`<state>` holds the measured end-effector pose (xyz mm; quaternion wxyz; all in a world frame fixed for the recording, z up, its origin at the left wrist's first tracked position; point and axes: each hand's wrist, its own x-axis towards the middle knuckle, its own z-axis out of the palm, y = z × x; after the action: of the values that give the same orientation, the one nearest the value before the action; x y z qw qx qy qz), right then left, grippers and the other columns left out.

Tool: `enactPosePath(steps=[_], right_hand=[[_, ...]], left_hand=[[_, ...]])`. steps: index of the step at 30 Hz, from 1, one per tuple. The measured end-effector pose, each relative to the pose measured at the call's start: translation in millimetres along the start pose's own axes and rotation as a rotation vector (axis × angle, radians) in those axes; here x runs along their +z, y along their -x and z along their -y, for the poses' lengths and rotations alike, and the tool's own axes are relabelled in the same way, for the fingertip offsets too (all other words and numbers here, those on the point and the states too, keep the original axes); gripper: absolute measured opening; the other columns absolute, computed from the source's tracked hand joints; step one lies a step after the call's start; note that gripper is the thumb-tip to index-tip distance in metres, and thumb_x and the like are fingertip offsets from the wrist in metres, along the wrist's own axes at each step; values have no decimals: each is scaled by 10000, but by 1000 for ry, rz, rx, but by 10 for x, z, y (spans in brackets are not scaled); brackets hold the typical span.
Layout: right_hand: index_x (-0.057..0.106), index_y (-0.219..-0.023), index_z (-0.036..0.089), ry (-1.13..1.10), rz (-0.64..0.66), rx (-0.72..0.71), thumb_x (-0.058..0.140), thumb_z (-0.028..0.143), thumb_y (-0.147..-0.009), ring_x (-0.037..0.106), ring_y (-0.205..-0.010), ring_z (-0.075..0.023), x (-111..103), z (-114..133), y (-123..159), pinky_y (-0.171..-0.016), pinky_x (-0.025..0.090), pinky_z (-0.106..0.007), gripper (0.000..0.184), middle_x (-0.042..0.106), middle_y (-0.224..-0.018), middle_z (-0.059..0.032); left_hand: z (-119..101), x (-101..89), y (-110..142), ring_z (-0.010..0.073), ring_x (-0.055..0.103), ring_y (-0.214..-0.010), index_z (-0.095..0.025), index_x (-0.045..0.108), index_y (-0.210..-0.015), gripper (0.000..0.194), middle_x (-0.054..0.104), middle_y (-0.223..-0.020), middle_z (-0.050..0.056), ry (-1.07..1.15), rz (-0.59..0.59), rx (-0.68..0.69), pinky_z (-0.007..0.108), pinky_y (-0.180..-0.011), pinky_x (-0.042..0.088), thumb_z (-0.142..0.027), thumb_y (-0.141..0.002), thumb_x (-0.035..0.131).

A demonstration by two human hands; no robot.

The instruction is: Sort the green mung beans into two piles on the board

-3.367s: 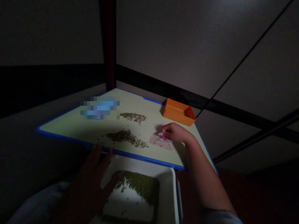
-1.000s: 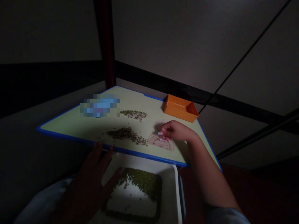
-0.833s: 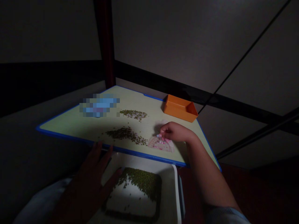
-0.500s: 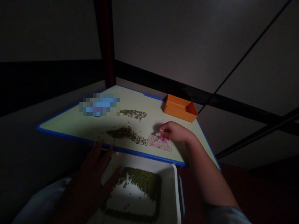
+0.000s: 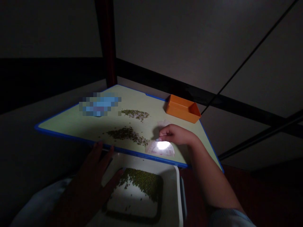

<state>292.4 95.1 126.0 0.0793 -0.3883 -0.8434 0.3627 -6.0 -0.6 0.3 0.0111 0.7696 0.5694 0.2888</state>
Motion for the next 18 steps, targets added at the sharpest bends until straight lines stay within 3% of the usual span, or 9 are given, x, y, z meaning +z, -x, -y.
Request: enactPosePath(steps=[8,18], right_hand=[[577,-670,143,71,-96,97,513,276,-884,476,-533,-84,11,8,-14,-569,337,-224,260,569,-570,14],[592,-682,137,59,-98,62,508,270,-888,501,-524,-85,42,28,-38,-566,356,-215,259,583,-566,12]], left_hand=[[-48,-74,-18,325,197,-1434,-236,369,-1401,663,115,-1596,89,74,58,-53,542,-1096,318,-592,-842,347],[-58,-99,-17,345,199,-1431,-191,378,-1402,688,109,-1593,116,71,81,-58,543,-1107,298,-585,-839,373]])
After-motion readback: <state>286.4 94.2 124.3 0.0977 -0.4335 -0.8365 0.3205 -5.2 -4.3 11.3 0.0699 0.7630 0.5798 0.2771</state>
